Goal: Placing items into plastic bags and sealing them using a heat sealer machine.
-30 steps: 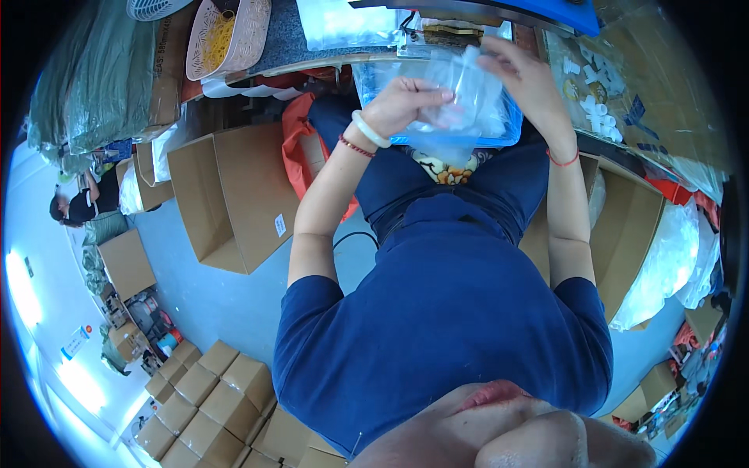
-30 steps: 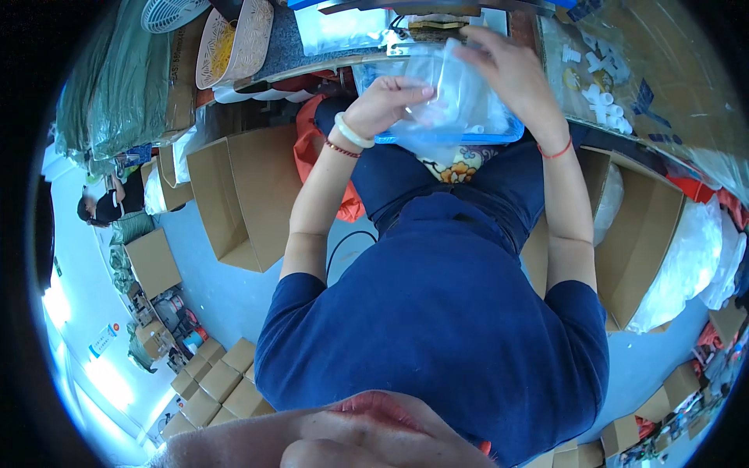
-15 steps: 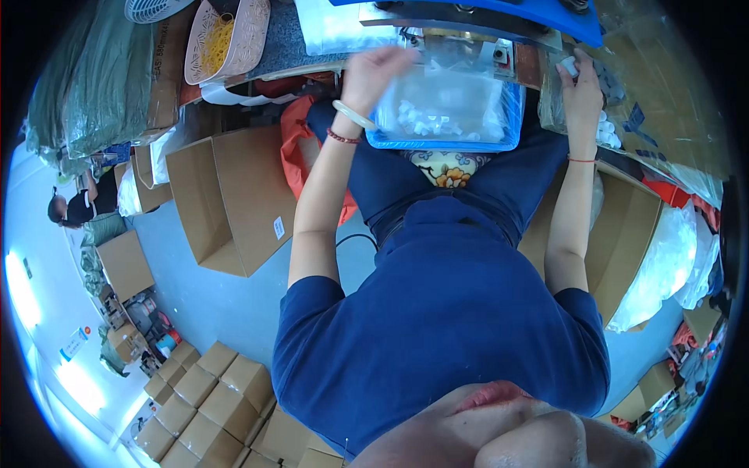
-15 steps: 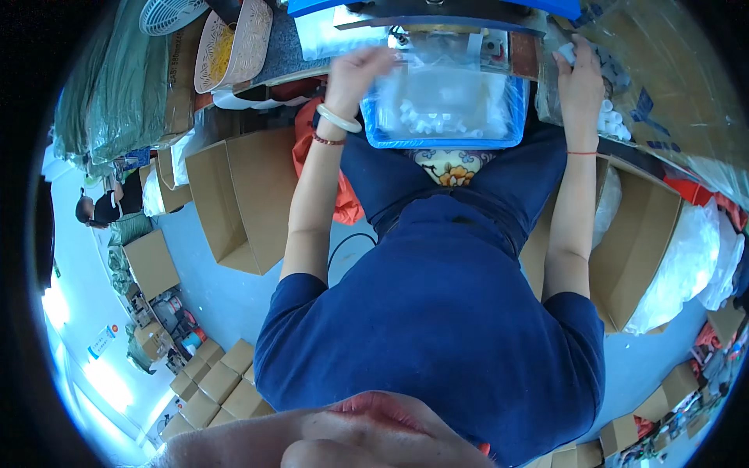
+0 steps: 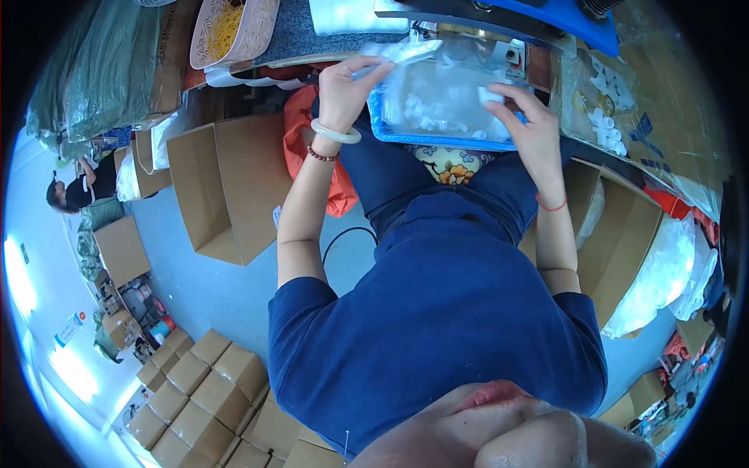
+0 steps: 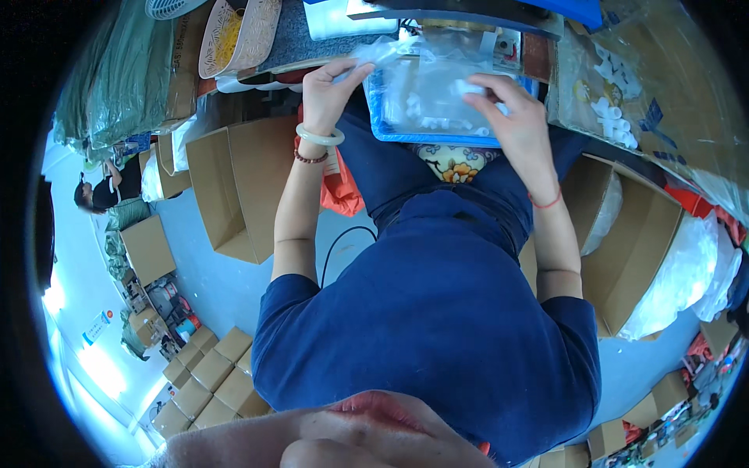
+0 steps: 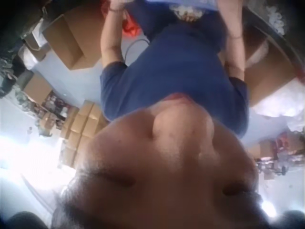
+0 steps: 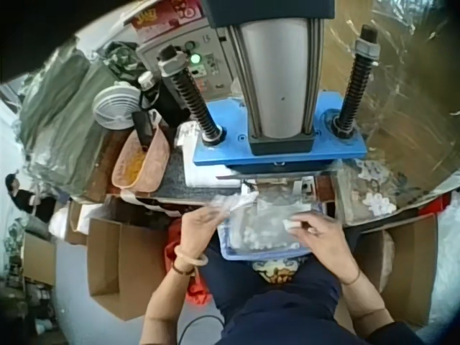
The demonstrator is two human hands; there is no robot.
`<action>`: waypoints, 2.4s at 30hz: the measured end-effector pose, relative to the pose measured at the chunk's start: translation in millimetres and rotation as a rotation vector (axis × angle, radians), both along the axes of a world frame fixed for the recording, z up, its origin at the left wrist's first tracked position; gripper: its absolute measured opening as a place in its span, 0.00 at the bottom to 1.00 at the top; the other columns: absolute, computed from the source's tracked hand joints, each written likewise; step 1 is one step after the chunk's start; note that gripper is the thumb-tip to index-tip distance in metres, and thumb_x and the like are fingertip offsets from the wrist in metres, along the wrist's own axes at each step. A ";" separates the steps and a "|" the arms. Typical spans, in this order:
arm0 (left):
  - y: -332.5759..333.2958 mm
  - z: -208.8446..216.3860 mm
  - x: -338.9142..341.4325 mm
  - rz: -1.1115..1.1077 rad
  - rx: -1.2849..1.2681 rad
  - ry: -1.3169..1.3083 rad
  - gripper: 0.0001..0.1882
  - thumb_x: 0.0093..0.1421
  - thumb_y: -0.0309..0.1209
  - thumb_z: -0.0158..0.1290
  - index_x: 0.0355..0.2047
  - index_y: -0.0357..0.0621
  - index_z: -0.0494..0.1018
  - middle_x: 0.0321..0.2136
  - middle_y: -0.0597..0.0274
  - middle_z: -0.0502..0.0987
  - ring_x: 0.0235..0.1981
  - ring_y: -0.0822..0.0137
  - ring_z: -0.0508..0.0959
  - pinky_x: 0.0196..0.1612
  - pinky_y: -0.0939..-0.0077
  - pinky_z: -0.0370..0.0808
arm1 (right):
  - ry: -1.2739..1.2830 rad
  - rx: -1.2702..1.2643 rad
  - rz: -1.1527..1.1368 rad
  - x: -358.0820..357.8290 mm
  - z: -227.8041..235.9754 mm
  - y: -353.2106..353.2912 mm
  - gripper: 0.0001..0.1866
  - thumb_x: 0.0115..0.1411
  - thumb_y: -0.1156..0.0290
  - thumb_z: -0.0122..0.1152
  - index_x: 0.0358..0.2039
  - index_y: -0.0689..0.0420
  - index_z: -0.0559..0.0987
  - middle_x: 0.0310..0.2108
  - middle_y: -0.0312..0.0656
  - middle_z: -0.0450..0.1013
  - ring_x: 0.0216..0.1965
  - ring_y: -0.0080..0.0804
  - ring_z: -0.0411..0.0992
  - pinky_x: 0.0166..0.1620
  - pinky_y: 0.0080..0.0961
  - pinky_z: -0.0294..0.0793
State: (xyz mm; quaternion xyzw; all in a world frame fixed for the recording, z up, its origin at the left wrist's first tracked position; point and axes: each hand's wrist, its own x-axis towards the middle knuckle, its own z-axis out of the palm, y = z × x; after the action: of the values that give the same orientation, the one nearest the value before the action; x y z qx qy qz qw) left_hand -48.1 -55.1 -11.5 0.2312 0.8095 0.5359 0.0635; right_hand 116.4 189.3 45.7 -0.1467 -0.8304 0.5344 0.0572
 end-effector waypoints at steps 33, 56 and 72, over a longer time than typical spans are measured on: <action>58.0 -11.2 -31.1 -0.070 0.274 -0.486 0.13 0.61 0.33 0.58 0.41 0.34 0.80 0.34 0.55 0.82 0.33 0.66 0.83 0.34 0.74 0.80 | 0.099 0.915 -0.294 -7.7 -89.0 128.2 0.15 0.58 0.70 0.61 0.46 0.52 0.79 0.46 0.48 0.75 0.48 0.52 0.71 0.48 0.42 0.73; 15.2 22.7 28.0 -0.135 0.195 -0.324 0.10 0.56 0.26 0.63 0.38 0.36 0.81 0.31 0.64 0.82 0.33 0.79 0.78 0.38 0.85 0.75 | 0.366 -0.039 -0.029 -9.0 -6.2 2.0 0.12 0.59 0.75 0.65 0.44 0.59 0.81 0.42 0.37 0.78 0.44 0.21 0.74 0.46 0.16 0.73; 55.9 -2.8 21.7 -0.416 0.389 -1.151 0.14 0.64 0.30 0.55 0.45 0.29 0.76 0.39 0.50 0.81 0.43 0.60 0.82 0.45 0.71 0.80 | 0.041 0.200 0.087 -31.3 -6.6 42.1 0.13 0.62 0.65 0.59 0.45 0.56 0.80 0.45 0.43 0.77 0.45 0.41 0.76 0.48 0.30 0.73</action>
State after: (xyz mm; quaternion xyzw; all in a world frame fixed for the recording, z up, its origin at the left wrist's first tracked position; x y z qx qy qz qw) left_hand -26.4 0.8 -14.3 0.0661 0.4722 0.6879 0.5472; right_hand 85.1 231.3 39.1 -0.0933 -0.8838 0.4538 0.0651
